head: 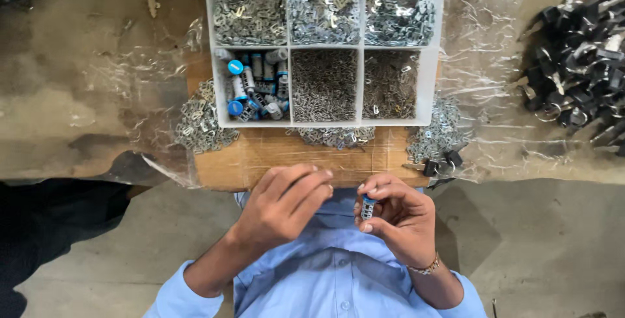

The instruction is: The person assembles small cylindrical key components by inserting metal pins into a blue and silver housing. They repeatedly pick pins from a compartmentalized tray, insert them into the cylinder, and place the finished units into a pile on the table.

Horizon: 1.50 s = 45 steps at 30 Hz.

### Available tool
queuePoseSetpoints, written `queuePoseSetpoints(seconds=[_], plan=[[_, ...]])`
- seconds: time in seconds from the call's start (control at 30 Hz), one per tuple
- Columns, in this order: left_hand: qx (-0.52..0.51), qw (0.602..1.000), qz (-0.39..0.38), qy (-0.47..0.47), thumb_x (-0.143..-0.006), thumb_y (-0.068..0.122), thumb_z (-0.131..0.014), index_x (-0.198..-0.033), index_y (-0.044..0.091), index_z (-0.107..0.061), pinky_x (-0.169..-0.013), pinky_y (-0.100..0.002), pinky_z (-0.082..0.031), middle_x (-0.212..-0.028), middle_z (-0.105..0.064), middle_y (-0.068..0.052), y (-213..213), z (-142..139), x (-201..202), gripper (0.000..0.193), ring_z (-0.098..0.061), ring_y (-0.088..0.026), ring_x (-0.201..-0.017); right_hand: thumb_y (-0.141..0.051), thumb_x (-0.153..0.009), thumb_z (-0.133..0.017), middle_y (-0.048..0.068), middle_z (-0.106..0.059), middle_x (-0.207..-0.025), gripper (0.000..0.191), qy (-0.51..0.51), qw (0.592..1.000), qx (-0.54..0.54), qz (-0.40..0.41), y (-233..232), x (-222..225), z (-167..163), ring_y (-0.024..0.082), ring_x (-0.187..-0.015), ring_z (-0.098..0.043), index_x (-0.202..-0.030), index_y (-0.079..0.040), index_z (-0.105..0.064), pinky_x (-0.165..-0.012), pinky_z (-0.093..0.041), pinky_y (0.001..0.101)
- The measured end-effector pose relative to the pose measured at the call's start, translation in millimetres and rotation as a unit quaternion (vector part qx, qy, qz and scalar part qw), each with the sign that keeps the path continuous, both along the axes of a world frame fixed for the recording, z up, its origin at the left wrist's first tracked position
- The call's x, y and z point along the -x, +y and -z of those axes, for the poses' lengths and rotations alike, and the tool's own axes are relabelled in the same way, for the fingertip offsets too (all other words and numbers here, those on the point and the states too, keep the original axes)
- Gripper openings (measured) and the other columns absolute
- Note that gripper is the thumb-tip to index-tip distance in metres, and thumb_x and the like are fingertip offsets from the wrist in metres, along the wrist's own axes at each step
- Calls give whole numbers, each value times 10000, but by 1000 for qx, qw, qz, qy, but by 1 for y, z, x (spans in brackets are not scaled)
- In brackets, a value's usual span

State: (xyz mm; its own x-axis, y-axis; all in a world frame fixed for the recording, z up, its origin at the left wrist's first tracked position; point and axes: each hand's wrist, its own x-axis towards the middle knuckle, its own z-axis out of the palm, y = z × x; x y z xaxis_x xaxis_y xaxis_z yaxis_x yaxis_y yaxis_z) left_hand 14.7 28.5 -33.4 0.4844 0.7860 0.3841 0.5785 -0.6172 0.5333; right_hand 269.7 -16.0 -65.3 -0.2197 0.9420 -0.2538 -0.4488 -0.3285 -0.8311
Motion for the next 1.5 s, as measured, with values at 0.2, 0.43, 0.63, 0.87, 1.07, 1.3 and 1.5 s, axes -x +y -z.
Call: queuePoseSetpoints(seconds=[0.2, 0.43, 0.63, 0.87, 1.07, 1.3, 1.5], plan=[[138, 960, -196, -144, -918, -79, -702, -1069, 36, -666, -792, -360, -561, -1040, -643, -104, -20, -29, -3, 193, -667, -246, -937, 163, -796, -785, 214, -603, -1247, 442, 18, 999, 32, 12, 3, 6, 3, 246, -982, -716, -1189, 23, -640, -797, -661, 345], [182, 946, -76, -256, -920, -57, -753, -1104, 38, -660, -793, -346, -561, -1042, -659, -95, -12, -22, -52, 227, -671, -261, -928, 176, -845, -755, 214, -624, -1272, 370, 10, 1000, 3, 2, 1, -2, 1, 214, -1005, -704, -1192, 67, -688, -798, -655, 334], [130, 981, 20, -141, -756, -78, -728, -1133, 19, -683, -815, -385, -552, -1055, -644, -121, 1, -34, -46, 392, -648, -316, -936, 154, -867, -790, 163, -626, -1204, 409, 8, 1000, -9, 14, -7, -2, -2, 177, -1005, -674, -1259, 69, -709, -827, -631, 308], [326, 916, 21, -233, -897, 31, -790, -1116, 102, -692, -758, -292, -541, -1035, -659, -38, -2, -24, -45, 249, -668, -194, -880, 76, -865, -840, 150, -656, -1161, 330, -12, 993, -92, -71, -14, -20, 0, 209, -1010, -695, -1175, 65, -727, -891, -606, 320], [116, 991, -52, 40, -921, 158, -767, -1358, 26, -620, -651, -376, -508, -930, -584, -88, 26, -27, -96, 479, -601, -253, -798, 61, -849, -832, 199, -620, -1228, 388, 51, 993, -9, 108, -26, -39, -2, 237, -962, -707, -1212, 44, -698, -796, -649, 335], [168, 983, -73, 6, -1023, 193, -699, -1375, 81, -585, -800, -386, -542, -1027, -598, -70, 37, -35, -93, 387, -624, -254, -926, 90, -846, -827, 217, -615, -1214, 390, 63, 994, -13, 84, -30, -49, -3, 241, -929, -710, -1209, 44, -693, -759, -660, 355], [111, 981, -70, 141, -901, 315, -749, -1298, 60, -715, -716, -393, -519, -983, -586, -118, 19, -22, -93, 473, -578, -288, -882, 94, -842, -827, 212, -613, -1221, 382, 48, 997, -5, 63, -28, -45, -5, 240, -937, -703, -1196, 47, -692, -761, -650, 349]])
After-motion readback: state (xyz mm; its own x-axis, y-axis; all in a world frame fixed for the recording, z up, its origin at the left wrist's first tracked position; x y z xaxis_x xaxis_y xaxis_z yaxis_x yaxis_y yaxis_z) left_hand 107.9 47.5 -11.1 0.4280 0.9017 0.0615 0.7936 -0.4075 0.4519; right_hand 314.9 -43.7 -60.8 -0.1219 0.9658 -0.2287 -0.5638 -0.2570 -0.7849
